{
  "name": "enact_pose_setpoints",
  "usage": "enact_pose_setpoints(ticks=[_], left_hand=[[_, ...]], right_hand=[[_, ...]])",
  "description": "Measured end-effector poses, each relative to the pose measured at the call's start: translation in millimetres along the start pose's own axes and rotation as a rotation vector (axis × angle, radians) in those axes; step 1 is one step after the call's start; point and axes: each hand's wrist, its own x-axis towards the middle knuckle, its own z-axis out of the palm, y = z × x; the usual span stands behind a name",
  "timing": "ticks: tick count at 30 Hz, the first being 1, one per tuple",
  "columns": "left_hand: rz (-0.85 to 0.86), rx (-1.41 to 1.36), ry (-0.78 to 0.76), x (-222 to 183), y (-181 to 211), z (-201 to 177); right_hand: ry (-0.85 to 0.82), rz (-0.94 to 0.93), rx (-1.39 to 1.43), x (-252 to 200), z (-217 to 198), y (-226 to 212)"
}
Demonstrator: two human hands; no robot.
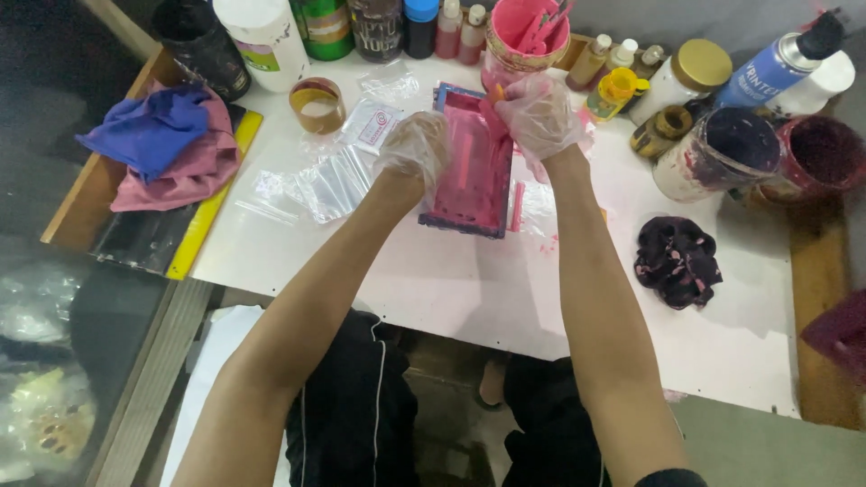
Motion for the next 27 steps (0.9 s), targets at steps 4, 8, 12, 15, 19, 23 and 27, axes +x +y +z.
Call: enact_pose_setpoints(ticks=[4,8,12,15,19,23,27], left_hand=[[-0.071,-0.264,-0.006,2,1,2],[-0.098,-0.053,0.167,0,1,13],[-0.084,0.512,-0.407,9,51,-84],[0.133,0.704,-0.309,12,58,-118],[0.130,0.818,-0.282,19,74,-155],[0.137,0.758,-0.317,22,72,-148],[0.153,0.687,-0.358,26,62,-138]], right_hand=[[0.016,-0.074,0.032,7,-6,2],[0.039,-0.184,0.079,11,-9,5],[0.057,-0.292,0.126,12,-13,9],[0.096,0.277,0.358,7,-34,-23],[0.046,0.201,0.498,7,-47,-19],[0.119,0.404,0.672,-1,-51,-33],[0.137,0.467,0.803,-18,-36,-55]])
